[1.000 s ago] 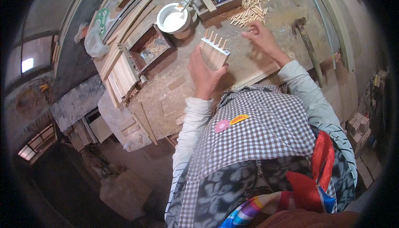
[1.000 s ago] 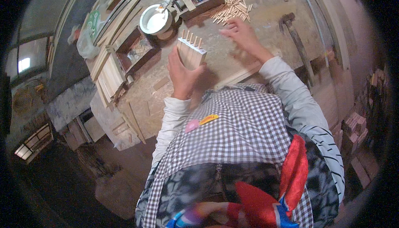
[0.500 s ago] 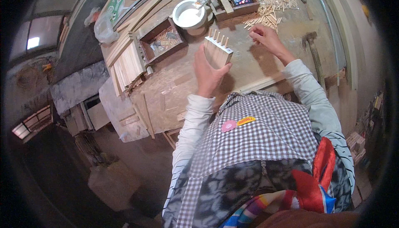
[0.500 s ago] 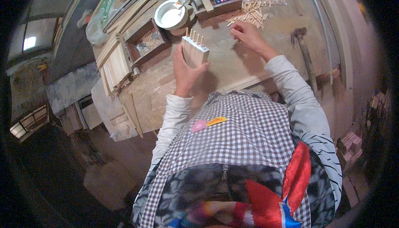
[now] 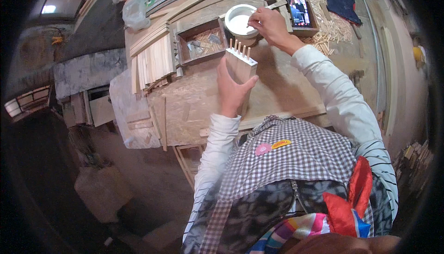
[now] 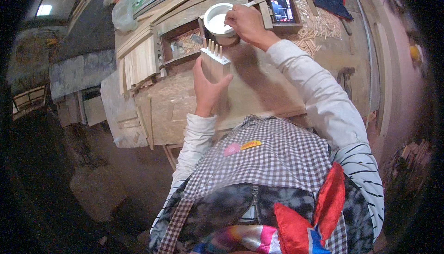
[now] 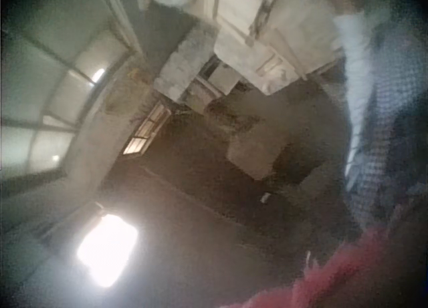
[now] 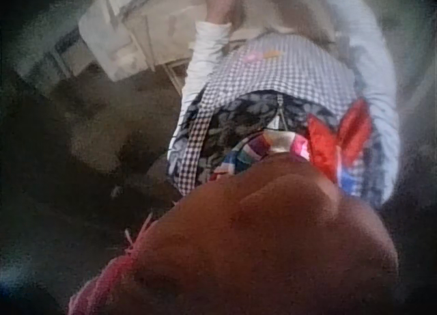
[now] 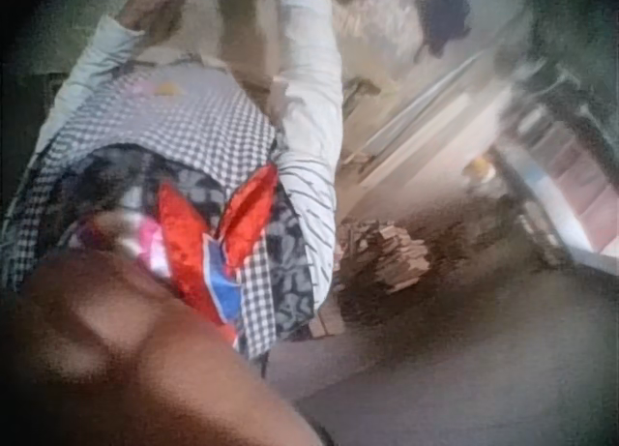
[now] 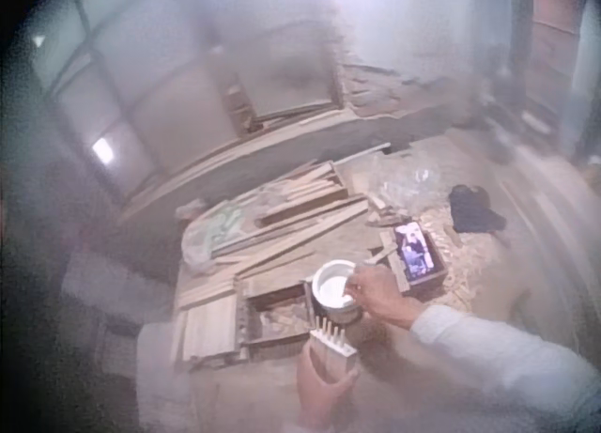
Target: The person assembles a small wooden frame by applying glue to dowels, inserting them into pre-drilled holes, and tapping them in with a hammer. They then attach side rails to the frame and secure the joints with additional hammer taps.
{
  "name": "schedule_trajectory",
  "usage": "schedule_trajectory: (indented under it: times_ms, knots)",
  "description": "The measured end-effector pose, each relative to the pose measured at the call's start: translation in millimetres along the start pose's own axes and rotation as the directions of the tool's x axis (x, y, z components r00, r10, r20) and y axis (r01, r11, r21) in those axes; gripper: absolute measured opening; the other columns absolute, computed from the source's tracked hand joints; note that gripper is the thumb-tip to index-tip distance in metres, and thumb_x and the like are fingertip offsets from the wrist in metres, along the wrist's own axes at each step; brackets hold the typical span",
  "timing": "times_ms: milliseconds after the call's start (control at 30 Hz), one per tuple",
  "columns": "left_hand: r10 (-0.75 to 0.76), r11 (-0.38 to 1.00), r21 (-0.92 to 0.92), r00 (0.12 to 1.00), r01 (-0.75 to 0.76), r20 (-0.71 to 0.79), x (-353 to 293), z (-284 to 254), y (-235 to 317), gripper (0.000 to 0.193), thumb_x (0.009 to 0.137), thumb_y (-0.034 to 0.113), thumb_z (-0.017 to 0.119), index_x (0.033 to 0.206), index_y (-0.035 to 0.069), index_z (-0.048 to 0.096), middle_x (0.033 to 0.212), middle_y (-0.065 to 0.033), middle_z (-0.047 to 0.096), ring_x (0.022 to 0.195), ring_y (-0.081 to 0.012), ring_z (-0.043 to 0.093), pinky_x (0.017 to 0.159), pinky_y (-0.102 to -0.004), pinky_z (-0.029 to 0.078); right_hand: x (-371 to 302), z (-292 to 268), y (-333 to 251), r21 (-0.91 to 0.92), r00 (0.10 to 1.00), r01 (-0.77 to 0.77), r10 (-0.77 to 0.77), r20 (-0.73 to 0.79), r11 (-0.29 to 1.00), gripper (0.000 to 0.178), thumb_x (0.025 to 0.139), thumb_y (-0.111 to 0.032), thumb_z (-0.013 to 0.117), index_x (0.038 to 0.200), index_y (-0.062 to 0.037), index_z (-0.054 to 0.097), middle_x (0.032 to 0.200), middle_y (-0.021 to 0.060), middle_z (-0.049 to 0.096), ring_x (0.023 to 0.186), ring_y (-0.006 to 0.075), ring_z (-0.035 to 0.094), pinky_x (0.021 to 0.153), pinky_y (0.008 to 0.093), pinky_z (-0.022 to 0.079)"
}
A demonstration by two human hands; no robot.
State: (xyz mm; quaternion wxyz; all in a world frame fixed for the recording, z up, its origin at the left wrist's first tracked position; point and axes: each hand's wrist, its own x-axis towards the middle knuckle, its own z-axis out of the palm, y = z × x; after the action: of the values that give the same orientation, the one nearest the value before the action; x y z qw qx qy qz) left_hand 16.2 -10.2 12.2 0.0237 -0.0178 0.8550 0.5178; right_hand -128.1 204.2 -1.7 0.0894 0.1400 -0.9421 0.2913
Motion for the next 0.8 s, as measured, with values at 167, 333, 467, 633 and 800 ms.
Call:
schedule_trajectory:
  times_ms: [167, 333, 467, 633, 800]
  knots:
    - [-0.011, 1.0, 0.006, 0.999, 0.011, -0.047, 4, -11, -3, 0.108, 0.068, 0.029, 0.093, 0.151, -0.006, 0.035, 0.146, -0.0248, 0.046, 0.137, -0.038, 0.046, 0.117, -0.0447, 0.037, 41, 25, 2, -0.391, 0.941, 0.334, -0.281, 0.187, 0.858, 0.01, 0.085, -0.024, 0.071, 0.08, -0.0161, 0.075, 0.088, 0.0018, 0.067, 0.093, 0.0221, 0.064, 0.086, 0.0425, 0.041]
    - [-0.058, 0.995, -0.086, 0.998, 0.055, -0.028, 9, -19, -5, 0.108, 0.069, 0.028, 0.092, 0.153, -0.006, 0.033, 0.151, -0.0249, 0.043, 0.142, -0.037, 0.042, 0.12, -0.0429, 0.034, 51, 42, 6, -0.396, 0.886, 0.441, -0.32, 0.336, 0.805, 0.013, 0.083, -0.025, 0.07, 0.073, -0.0165, 0.073, 0.088, 0.0019, 0.069, 0.096, 0.022, 0.064, 0.09, 0.0441, 0.041]
    - [-0.006, 0.999, -0.043, 0.996, 0.002, -0.086, 17, -22, -7, 0.108, 0.068, 0.031, 0.094, 0.15, -0.007, 0.035, 0.143, -0.0271, 0.048, 0.134, -0.0398, 0.048, 0.115, -0.0467, 0.037, 53, 21, 3, -0.287, 0.942, 0.237, -0.147, 0.303, 0.928, 0.013, 0.088, -0.026, 0.071, 0.083, -0.0161, 0.078, 0.09, 0.0041, 0.071, 0.098, 0.0252, 0.066, 0.093, 0.0482, 0.039]
    - [-0.007, 0.998, -0.062, 0.996, 0.002, -0.083, 30, -21, -5, 0.11, 0.067, 0.033, 0.094, 0.15, -0.008, 0.034, 0.142, -0.027, 0.047, 0.134, -0.0399, 0.047, 0.116, -0.0466, 0.037, 47, -39, -14, 0.345, 0.906, -0.268, 0.115, 0.406, 0.9, 0.024, 0.097, -0.03, 0.073, 0.101, -0.007, 0.078, 0.092, 0.003, 0.073, 0.085, 0.0132, 0.064, 0.077, 0.0289, 0.049]
    - [0.06, 0.995, -0.077, 0.994, -0.067, -0.087, 37, -16, 8, 0.112, 0.067, 0.032, 0.094, 0.151, -0.007, 0.032, 0.142, -0.0268, 0.045, 0.135, -0.0396, 0.045, 0.116, -0.046, 0.036, 16, -77, -44, 0.596, 0.923, -0.24, -0.011, 0.385, 0.766, 0.026, 0.101, -0.029, 0.07, 0.101, -0.0039, 0.075, 0.087, -0.0019, 0.069, 0.079, 0.0087, 0.06, 0.07, 0.0274, 0.05]
